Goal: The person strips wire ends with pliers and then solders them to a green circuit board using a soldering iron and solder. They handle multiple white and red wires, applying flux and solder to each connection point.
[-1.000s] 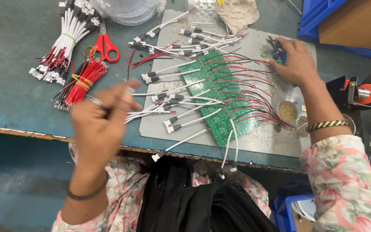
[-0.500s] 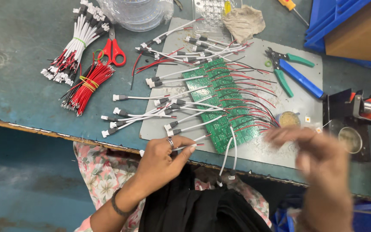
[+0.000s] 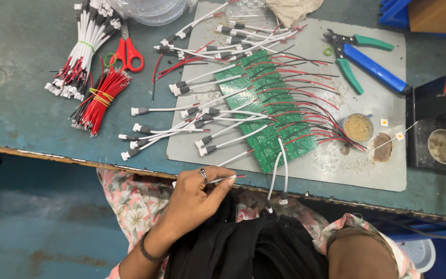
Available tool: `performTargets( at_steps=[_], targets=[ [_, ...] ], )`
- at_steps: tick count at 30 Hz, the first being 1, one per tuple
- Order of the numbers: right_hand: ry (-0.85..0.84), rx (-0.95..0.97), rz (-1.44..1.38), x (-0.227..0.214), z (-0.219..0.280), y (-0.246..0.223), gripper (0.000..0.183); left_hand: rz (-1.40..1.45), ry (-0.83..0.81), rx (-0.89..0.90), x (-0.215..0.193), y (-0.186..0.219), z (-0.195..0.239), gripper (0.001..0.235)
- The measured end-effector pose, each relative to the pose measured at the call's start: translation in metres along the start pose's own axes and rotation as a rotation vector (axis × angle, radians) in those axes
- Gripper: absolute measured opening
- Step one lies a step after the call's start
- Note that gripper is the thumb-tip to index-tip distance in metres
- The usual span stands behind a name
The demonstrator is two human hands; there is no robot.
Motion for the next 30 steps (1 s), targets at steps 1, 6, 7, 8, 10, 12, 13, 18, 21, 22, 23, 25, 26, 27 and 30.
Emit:
performTargets(
  at_steps=[1,6,7,8,10,12,13,18,21,22,23,25,26,27,30],
  targets=[
    [0.011,-0.007,-0.017,-0.001,0.005,0.002,0.032,-0.003,0.000,0.033,0.001,0.003,0.000,0.018],
    [0.056,-0.038,-0.052,-0.003,0.027,0.004,0.027,0.026,-0.006,0.083,0.006,0.010,-0.001,0.017],
    [0.064,-0.044,-0.061,-0.003,0.030,0.004,0.026,0.035,-0.010,0.082,0.008,0.011,-0.001,0.017],
    [0.069,-0.046,-0.067,-0.003,0.033,0.005,0.026,0.024,-0.038,-0.006,0.012,0.003,-0.002,0.017],
    [0.072,-0.065,-0.076,-0.003,0.032,0.005,0.024,-0.001,-0.089,-0.177,0.018,-0.011,-0.001,0.019],
    [0.059,-0.084,-0.096,0.000,0.029,0.007,0.022,-0.023,-0.073,-0.195,0.016,-0.010,0.000,0.018],
    [0.055,-0.088,-0.107,0.003,0.029,0.010,0.021,-0.035,-0.063,-0.205,0.013,-0.010,0.002,0.018],
    [0.058,-0.141,-0.137,0.002,0.024,0.011,0.018,-0.014,0.120,0.103,-0.009,0.022,0.007,0.015],
    [0.056,-0.192,-0.137,-0.002,0.014,0.004,0.016,0.023,0.136,0.093,-0.012,0.022,0.010,0.015],
    [0.051,-0.223,-0.133,-0.003,0.008,-0.002,0.015,0.040,0.142,0.102,-0.012,0.025,0.009,0.015],
    [0.045,-0.257,-0.120,-0.002,0.004,-0.007,0.015,0.047,0.144,0.139,-0.012,0.031,0.010,0.015],
    [0.022,-0.326,-0.085,0.001,-0.010,-0.017,0.014,0.061,0.159,0.217,-0.011,0.043,0.009,0.013],
    [0.016,-0.357,-0.064,0.003,-0.013,-0.019,0.013,0.070,0.116,0.151,-0.006,0.039,0.006,0.014],
    [0.014,-0.392,-0.031,0.005,-0.015,-0.021,0.013,0.079,0.072,0.086,0.001,0.034,0.003,0.015],
    [0.065,-0.475,0.204,0.010,-0.011,-0.022,0.013,0.086,0.006,0.062,0.016,0.032,-0.001,0.016]
  ],
)
Point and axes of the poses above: each hand's wrist, its own z-axis away from the middle knuckle, its own x-axis out of the palm, y = z × x, the point moved 10 cm from there along -z, towards the middle knuckle, and after that the axes turned 7 degrees about -x, right-handed, at the moved point
